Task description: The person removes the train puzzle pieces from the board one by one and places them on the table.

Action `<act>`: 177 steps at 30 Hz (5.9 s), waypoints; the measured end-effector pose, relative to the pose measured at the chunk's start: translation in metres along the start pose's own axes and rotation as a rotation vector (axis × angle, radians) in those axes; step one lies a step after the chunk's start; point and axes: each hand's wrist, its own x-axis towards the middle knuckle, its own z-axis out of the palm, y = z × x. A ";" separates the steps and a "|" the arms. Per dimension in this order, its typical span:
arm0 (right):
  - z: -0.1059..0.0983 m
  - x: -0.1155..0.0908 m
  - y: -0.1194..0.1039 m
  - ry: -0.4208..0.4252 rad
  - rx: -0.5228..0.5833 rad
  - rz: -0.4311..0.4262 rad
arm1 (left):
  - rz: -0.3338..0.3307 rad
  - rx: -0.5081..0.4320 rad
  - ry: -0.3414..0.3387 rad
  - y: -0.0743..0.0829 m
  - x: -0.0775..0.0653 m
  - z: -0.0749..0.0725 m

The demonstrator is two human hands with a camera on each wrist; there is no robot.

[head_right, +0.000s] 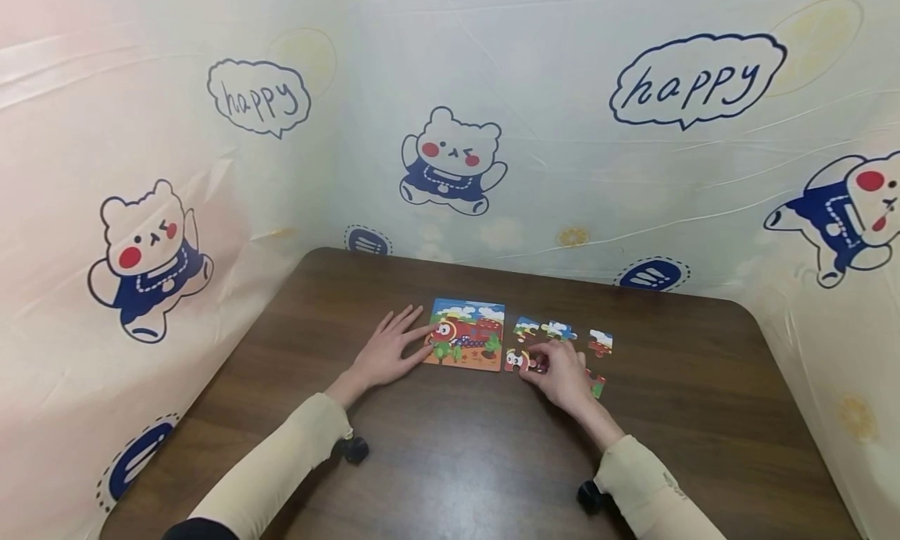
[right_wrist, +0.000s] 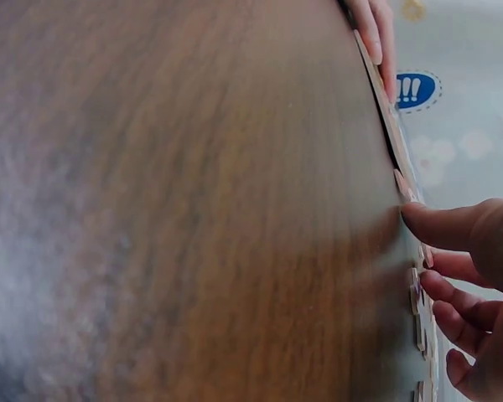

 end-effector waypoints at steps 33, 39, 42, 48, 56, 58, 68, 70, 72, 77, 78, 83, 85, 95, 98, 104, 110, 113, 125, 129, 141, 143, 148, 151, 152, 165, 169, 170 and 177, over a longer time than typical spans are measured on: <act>0.043 0.040 -0.027 -0.016 0.090 -0.282 | -0.015 -0.013 -0.029 0.000 0.000 -0.001; 0.037 0.039 -0.048 -0.080 0.076 -0.221 | -0.017 -0.007 -0.038 -0.001 0.002 0.000; 0.038 0.040 -0.049 -0.068 0.056 -0.212 | -0.018 -0.010 -0.038 -0.001 0.001 0.000; 0.040 0.043 -0.046 -0.018 0.018 -0.194 | -0.017 -0.007 -0.036 0.000 0.001 0.000; 0.043 0.045 -0.047 -0.044 0.003 -0.143 | 0.114 0.016 0.031 0.007 -0.004 -0.003; 0.043 0.045 -0.048 -0.042 0.002 -0.143 | 0.176 0.032 0.034 0.010 -0.004 -0.004; 0.043 0.045 -0.050 -0.055 0.013 -0.093 | 0.271 0.147 -0.075 0.024 -0.004 -0.003; 0.043 0.045 -0.049 -0.055 0.016 -0.093 | 0.260 0.139 -0.074 0.023 -0.004 -0.001; 0.043 0.046 -0.049 -0.055 0.020 -0.095 | 0.253 0.132 -0.070 0.022 -0.004 0.000; 0.043 0.046 -0.050 -0.058 0.025 -0.089 | 0.241 0.128 -0.065 0.021 -0.005 0.002; 0.043 0.046 -0.050 -0.060 0.024 -0.087 | 0.238 0.129 -0.066 0.021 -0.005 0.002; 0.043 0.045 -0.051 -0.073 0.033 -0.075 | 0.239 0.121 -0.067 0.022 -0.006 0.001; 0.043 0.045 -0.050 -0.080 0.044 -0.073 | 0.235 0.100 -0.064 0.022 -0.007 0.000; 0.045 0.047 -0.046 -0.104 0.081 -0.078 | 0.204 -0.005 -0.037 0.021 -0.007 0.002; 0.044 0.048 -0.046 -0.106 0.090 -0.071 | 0.196 -0.015 -0.036 0.022 -0.007 0.003; 0.040 0.047 -0.044 -0.134 0.134 -0.082 | 0.190 -0.024 -0.040 0.023 -0.007 0.003; 0.035 0.046 -0.042 -0.180 0.164 -0.059 | 0.187 -0.022 -0.039 0.023 -0.006 0.003; 0.034 0.045 -0.043 -0.179 0.171 -0.039 | 0.181 -0.018 -0.041 0.023 -0.006 0.004; 0.036 0.036 -0.042 -0.105 0.134 -0.084 | 0.189 -0.024 -0.025 0.024 -0.007 0.002; 0.035 0.033 -0.043 -0.089 0.122 -0.115 | 0.191 -0.024 -0.024 0.023 -0.007 0.003; 0.037 0.032 -0.040 -0.114 0.227 -0.092 | 0.174 -0.016 -0.046 0.025 -0.007 0.002; 0.037 0.032 -0.039 -0.118 0.260 -0.084 | 0.176 -0.015 -0.044 0.025 -0.007 0.002; 0.033 0.029 -0.037 -0.125 0.310 -0.068 | 0.190 -0.031 -0.027 0.024 -0.007 0.003; 0.030 0.027 -0.035 -0.135 0.324 -0.067 | 0.189 -0.035 -0.021 0.024 -0.007 0.002; 0.029 0.026 -0.035 -0.136 0.329 -0.063 | 0.187 -0.032 -0.021 0.024 -0.007 0.003; 0.009 0.009 -0.023 -0.150 0.377 -0.065 | 0.191 -0.023 -0.029 0.024 -0.008 0.004; -0.003 -0.002 -0.015 -0.170 0.418 -0.070 | 0.191 -0.026 -0.030 0.024 -0.007 0.004; -0.006 -0.005 -0.013 -0.175 0.437 -0.070 | 0.189 -0.026 -0.033 0.024 -0.007 0.004; -0.024 -0.026 -0.003 -0.208 0.522 -0.054 | 0.187 -0.022 -0.038 0.026 -0.008 0.003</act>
